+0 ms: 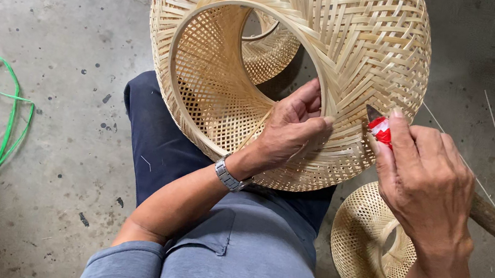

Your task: The person sits on the floor and uses a red utility knife to trim and smooth the woven bamboo strips along the rim of a large basket. They rotate the basket to access different sections of the rim, carefully cutting away excess material to create a clean edge.

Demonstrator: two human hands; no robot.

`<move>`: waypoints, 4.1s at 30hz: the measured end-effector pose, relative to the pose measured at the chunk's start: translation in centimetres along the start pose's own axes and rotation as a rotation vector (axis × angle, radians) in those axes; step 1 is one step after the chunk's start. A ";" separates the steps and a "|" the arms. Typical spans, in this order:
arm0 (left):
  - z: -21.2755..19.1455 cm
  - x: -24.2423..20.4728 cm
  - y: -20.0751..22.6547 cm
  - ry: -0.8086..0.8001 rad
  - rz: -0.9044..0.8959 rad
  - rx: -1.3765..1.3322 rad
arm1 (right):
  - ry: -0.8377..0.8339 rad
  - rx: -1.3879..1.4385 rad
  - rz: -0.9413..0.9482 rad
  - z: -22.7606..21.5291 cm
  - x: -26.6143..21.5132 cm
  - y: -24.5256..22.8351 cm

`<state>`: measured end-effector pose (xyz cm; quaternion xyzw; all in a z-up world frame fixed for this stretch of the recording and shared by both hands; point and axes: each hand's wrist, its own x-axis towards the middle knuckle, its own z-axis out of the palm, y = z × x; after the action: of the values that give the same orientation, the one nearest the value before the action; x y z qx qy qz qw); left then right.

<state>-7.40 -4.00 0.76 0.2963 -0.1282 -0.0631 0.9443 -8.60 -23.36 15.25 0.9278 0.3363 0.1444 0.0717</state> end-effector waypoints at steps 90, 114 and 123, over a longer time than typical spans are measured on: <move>0.7 -0.5 -4.3 0.197 0.209 0.399 | -0.753 -0.140 -0.102 -8.2 14.3 -4.7; 2.1 -0.8 0.6 0.152 0.077 -0.008 | -0.024 0.085 0.084 -2.6 1.3 -3.6; 1.9 -1.0 1.2 0.042 0.157 -0.114 | -0.140 -0.052 -0.069 -1.6 3.6 -3.9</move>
<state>-8.82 -3.84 2.76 0.2323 -0.1272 0.0103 0.9642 -8.80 -18.00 16.72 0.9214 0.3583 0.0854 0.1240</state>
